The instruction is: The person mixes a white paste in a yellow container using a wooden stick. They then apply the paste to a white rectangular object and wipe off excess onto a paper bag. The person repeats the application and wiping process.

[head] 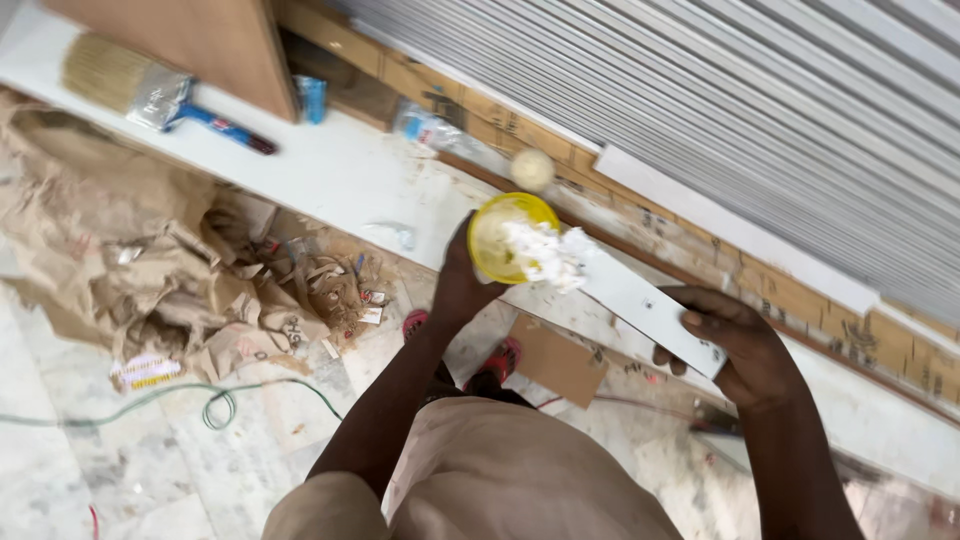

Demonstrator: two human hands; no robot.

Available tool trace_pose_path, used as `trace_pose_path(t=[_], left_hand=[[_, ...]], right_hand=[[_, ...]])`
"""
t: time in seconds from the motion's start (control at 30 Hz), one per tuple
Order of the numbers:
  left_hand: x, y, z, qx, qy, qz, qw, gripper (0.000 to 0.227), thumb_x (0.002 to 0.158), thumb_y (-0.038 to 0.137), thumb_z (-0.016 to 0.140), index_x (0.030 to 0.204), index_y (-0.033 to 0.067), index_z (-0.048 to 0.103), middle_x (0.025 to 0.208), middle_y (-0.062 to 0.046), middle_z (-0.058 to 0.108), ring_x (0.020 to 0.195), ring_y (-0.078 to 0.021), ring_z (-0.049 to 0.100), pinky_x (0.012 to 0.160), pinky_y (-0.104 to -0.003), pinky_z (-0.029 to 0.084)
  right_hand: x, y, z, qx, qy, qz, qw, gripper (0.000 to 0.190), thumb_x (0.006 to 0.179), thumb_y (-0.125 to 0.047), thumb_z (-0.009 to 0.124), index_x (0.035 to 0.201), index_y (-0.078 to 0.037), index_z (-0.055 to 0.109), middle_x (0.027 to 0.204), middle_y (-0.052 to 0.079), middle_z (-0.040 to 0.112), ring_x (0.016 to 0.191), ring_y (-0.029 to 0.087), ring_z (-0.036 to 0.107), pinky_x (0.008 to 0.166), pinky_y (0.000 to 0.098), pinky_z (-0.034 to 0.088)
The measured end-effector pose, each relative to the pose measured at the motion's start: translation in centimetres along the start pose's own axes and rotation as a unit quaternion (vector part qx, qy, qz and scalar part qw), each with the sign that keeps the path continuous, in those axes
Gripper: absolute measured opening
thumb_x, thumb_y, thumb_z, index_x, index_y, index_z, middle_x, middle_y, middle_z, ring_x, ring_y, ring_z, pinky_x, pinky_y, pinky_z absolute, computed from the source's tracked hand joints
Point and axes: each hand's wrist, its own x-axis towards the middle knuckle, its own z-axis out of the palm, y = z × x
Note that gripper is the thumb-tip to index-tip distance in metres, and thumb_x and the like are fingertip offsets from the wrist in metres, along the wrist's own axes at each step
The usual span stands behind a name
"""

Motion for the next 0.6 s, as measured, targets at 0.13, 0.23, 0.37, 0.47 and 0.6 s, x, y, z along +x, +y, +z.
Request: trace_pose_path(t=[0.13, 0.23, 0.37, 0.47, 0.6], left_hand=[[-0.8, -1.5, -0.3, 0.097, 0.027, 0.039, 0.994, 0.106, 0.068, 0.02, 0.09, 0.153, -0.001, 0.031, 0.153, -0.026, 0.04, 0.141, -0.0439, 0.039, 0.114, -0.047, 0.04], [-5.0, -2.5, -2.4, 0.125, 0.039, -0.026, 0.991, 0.085, 0.08, 0.019, 0.082, 0.152, 0.0052, 0.039, 0.148, -0.02, 0.048, 0.139, -0.0406, 0.045, 0.112, -0.046, 0.045], [-13.2, -8.0, -6.3, 0.149, 0.065, -0.084, 0.983, 0.055, 0.086, 0.018, 0.078, 0.135, 0.0043, 0.055, 0.133, -0.018, 0.058, 0.128, -0.0384, 0.055, 0.104, -0.045, 0.049], [-19.5, -12.7, -9.6, 0.1, 0.126, -0.326, 0.932, 0.034, 0.081, 0.022, 0.075, 0.111, 0.0061, 0.069, 0.112, -0.015, 0.069, 0.098, -0.0322, 0.071, 0.088, -0.042, 0.058], [-25.9, -15.2, -16.2, 0.182, 0.194, -0.411, 0.872, 0.041, 0.081, 0.034, 0.079, 0.109, 0.0063, 0.069, 0.101, -0.015, 0.075, 0.096, -0.0312, 0.072, 0.085, -0.043, 0.056]], right_hand=[[1.1, 1.1, 0.0, 0.016, -0.021, -0.034, 0.999, 0.059, 0.093, -0.021, 0.069, 0.14, 0.013, 0.056, 0.09, 0.026, 0.072, 0.072, 0.032, 0.071, 0.054, 0.0387, 0.055], [2.6, 2.5, 2.1, 0.021, -0.038, -0.015, 0.999, 0.06, 0.092, -0.023, 0.07, 0.142, 0.007, 0.054, 0.091, 0.024, 0.071, 0.071, 0.032, 0.071, 0.052, 0.0385, 0.055], [5.7, 4.2, 7.6, 0.045, -0.126, 0.023, 0.991, 0.058, 0.096, -0.023, 0.07, 0.143, 0.009, 0.055, 0.094, 0.026, 0.071, 0.073, 0.032, 0.073, 0.055, 0.0384, 0.058], [8.5, 5.3, 13.7, 0.063, -0.178, 0.072, 0.979, 0.062, 0.089, -0.019, 0.07, 0.145, 0.001, 0.052, 0.109, 0.017, 0.072, 0.078, 0.028, 0.074, 0.059, 0.0363, 0.059], [11.3, 7.2, 22.2, 0.036, -0.249, 0.106, 0.962, 0.059, 0.09, -0.015, 0.068, 0.144, 0.001, 0.049, 0.112, 0.016, 0.07, 0.088, 0.029, 0.073, 0.073, 0.0398, 0.062]])
